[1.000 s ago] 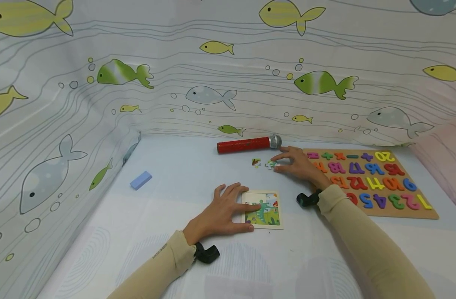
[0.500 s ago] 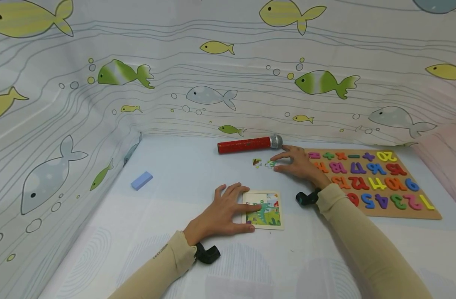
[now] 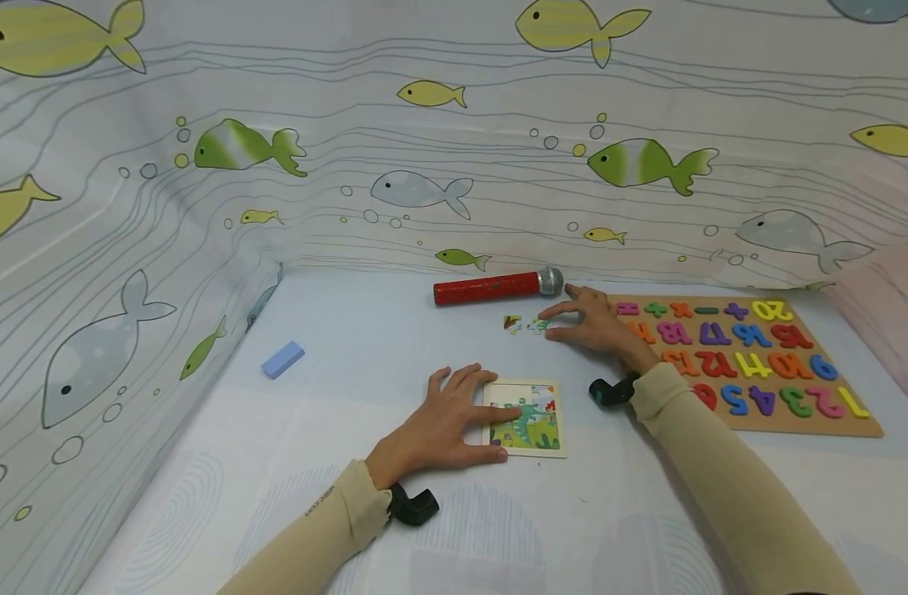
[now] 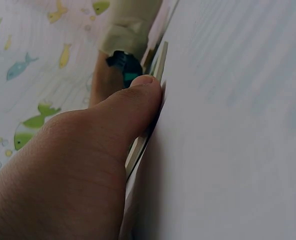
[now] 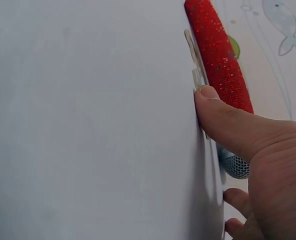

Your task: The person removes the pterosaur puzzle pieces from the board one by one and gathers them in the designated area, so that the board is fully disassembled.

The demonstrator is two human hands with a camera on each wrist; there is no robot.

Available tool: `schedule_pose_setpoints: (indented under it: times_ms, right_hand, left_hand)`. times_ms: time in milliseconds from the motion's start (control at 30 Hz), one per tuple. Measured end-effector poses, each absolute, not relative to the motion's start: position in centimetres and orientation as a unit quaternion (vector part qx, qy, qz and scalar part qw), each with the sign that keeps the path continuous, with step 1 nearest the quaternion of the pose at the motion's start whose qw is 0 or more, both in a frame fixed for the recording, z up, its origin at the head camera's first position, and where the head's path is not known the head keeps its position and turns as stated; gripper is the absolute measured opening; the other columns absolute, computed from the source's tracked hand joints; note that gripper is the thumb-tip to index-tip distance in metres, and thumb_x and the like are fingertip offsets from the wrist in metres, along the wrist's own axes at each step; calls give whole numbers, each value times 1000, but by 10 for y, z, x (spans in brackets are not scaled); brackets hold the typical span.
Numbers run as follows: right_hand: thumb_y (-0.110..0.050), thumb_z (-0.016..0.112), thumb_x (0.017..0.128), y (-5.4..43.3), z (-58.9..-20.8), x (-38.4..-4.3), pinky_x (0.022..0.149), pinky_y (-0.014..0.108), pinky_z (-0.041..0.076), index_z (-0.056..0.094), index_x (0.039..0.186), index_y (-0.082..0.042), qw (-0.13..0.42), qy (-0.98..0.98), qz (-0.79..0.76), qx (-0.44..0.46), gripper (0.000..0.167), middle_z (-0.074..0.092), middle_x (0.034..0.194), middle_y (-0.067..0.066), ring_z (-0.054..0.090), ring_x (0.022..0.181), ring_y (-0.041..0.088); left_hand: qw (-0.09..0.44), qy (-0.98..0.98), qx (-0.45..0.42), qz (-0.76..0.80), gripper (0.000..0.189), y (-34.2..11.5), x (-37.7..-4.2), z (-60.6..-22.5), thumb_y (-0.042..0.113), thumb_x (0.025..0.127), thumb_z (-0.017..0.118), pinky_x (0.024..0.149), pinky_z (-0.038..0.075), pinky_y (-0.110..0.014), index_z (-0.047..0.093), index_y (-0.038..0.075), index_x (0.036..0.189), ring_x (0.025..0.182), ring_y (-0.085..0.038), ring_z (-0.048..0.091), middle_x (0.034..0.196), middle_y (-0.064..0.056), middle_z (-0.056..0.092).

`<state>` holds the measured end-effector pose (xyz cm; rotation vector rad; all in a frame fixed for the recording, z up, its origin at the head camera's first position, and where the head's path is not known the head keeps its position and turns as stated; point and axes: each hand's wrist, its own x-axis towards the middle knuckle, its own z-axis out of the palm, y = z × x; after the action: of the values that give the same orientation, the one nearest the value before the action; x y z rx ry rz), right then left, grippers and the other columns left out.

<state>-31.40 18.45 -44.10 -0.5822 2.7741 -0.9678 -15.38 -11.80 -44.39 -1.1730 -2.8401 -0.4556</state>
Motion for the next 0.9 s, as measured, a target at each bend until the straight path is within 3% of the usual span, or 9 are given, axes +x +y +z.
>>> schedule_pose_setpoints:
  times_ms: [900]
  right_hand:
    - [-33, 77, 91, 180, -439, -310, 116, 69, 4, 73, 126, -18, 53, 924, -335, -175, 39, 25, 166, 26, 9, 151, 52]
  left_hand:
    - [13, -915, -377, -143, 58, -119, -154, -444, 70, 91, 58, 114, 21, -69, 51, 50, 145, 152, -33, 28, 157, -6, 41]
